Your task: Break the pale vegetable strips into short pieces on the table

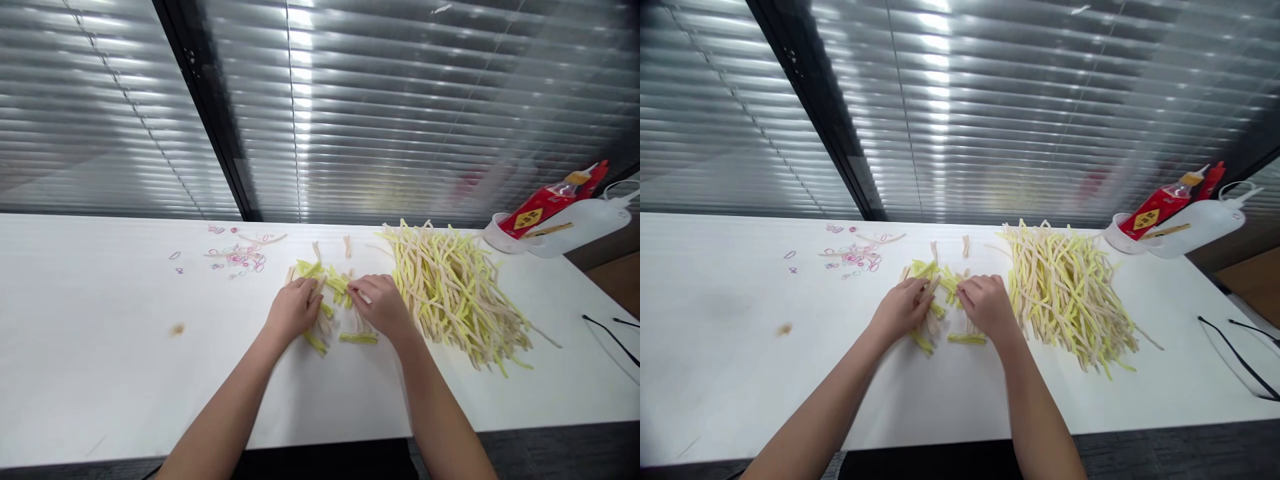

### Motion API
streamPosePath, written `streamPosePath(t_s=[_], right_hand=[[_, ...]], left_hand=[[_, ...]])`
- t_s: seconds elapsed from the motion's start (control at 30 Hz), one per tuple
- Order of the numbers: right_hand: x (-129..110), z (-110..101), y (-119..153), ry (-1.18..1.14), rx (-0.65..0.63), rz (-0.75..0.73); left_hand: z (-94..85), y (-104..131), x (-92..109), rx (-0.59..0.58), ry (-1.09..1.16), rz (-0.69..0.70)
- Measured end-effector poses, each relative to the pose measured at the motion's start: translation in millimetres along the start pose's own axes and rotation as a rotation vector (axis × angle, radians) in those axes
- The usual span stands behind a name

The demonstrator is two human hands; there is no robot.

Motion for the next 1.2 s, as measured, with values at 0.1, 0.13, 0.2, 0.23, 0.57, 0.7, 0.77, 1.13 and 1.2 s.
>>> streamPosePath(t_s=[0.1,0.13,0.2,0.23,0.57,0.7,0.77,1.13,1.2], right_hand=[[-25,20,3,-0.011,-0.128,-0.056],[-32,25,5,-0.012,-0.153,-0.058],[-43,32,8,-0.011,-0.198,-0.043],[-47,36,9,-0.008,-0.218,-0.029],[-38,40,11,0.052,-0.212,0.169],[-25,32,9,-0.118,-0.154,0.296],[-20,29,8,-0.264,-0.080,0.361],[-38,15,2,-0.564,0.037,0.220],[-28,12,3,-0.411,0.093,0.256]], left_hand=[[1.2,-1,-5,0.036,0.084,-0.023],[-0.1,-1,-6,0.059,0.111,-0.026],[-4.4,-1,-7,0.119,0.175,-0.045],[-7.1,-1,-7,0.154,0.220,-0.063],[-13.0,-2,-22,0.307,0.929,-0.446],[-10.0,-1,-20,0.267,1.161,-0.565],[-7.4,0,-17,0.219,1.233,-0.601],[24.1,7,7,-0.092,1.499,-0.714],[23.8,7,-1,0.003,1.510,-0.804]])
Point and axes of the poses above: each hand's wrist, its own y-axis away from the middle knuckle, its own z-axis out of the palm, x = y × z, the point moved 5 cm from there along -y, towards the middle knuckle, and after that the axes turned 5 degrees about z, right-handed, at the moved point
